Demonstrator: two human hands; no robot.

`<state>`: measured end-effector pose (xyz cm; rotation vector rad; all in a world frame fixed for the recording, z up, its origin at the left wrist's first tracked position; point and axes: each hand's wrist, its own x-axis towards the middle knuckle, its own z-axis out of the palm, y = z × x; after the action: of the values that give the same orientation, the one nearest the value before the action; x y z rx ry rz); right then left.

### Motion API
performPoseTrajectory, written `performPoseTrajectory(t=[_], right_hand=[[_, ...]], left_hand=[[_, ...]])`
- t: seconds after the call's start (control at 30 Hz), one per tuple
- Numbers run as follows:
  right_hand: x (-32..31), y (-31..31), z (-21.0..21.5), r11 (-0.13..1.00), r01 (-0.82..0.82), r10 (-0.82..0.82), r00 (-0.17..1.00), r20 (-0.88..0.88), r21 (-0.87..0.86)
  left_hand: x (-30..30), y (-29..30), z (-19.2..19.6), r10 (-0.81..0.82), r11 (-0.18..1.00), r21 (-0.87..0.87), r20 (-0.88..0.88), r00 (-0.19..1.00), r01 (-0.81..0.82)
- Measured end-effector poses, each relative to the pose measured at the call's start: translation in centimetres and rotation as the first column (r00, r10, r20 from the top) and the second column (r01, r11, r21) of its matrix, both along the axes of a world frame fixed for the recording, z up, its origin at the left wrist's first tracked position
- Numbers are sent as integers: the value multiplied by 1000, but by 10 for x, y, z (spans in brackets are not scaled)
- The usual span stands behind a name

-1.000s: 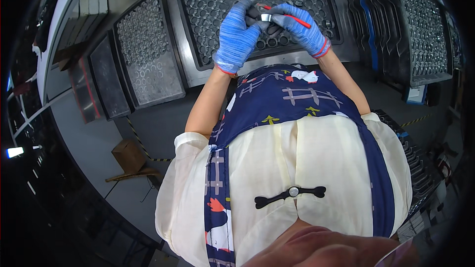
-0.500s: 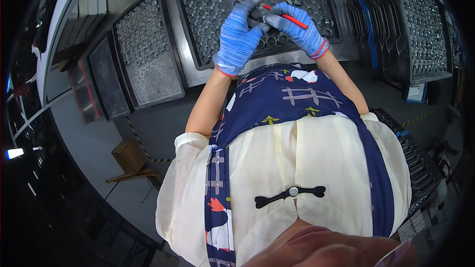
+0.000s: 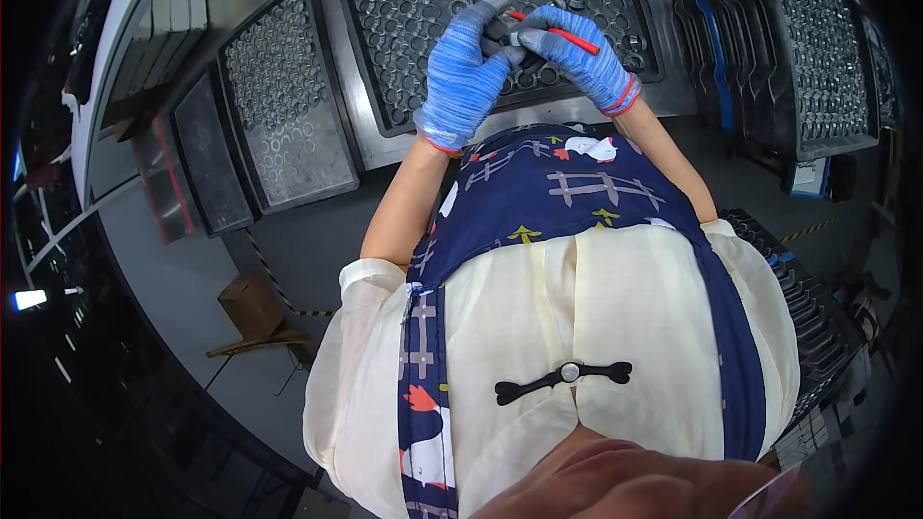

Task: The person picks up metal rings from a tray one at a time, turns each ring while marking it with a red pen, and returns it to the tray.

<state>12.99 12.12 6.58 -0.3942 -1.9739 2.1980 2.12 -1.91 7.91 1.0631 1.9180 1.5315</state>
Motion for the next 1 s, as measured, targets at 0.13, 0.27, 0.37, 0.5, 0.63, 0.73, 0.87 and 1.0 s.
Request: performPoseTrajectory(t=[0.13, 0.27, 0.37, 0.5, 0.63, 0.73, 0.87, 1.0], right_hand=[[-1, -2, -3, 958, 60, -11, 985, -173, 280], [2, -4, 1, 997, 58, -61, 997, -49, -58], [2, -2, 2, 993, 50, -40, 995, -89, 105], [1, 2, 8, 999, 18, -18, 1000, -17, -36], [0, 0, 5, 994, 47, -55, 996, -71, -103], [-2, -5, 9, 997, 68, -67, 997, -28, 45], [-3, -3, 5, 912, 105, -129, 991, -34, -396], [-3, -5, 2, 912, 164, -190, 981, -33, -377]], left_hand=[[0, 0, 1, 10, 1000, -6, -53, 999, -11], [1, -1, 6, 10, 1000, 3, 47, 999, -10], [3, -1, 8, 8, 1000, 3, 64, 998, -8], [3, 0, 10, 19, 1000, 0, 48, 999, -19], [4, 1, 13, 20, 1000, 4, 101, 995, -21], [3, 2, 12, 9, 1000, 29, 96, 995, -12], [7, 6, 22, 41, 999, 16, 152, 987, -44], [6, 4, 23, 50, 998, 34, 203, 978, -58]])
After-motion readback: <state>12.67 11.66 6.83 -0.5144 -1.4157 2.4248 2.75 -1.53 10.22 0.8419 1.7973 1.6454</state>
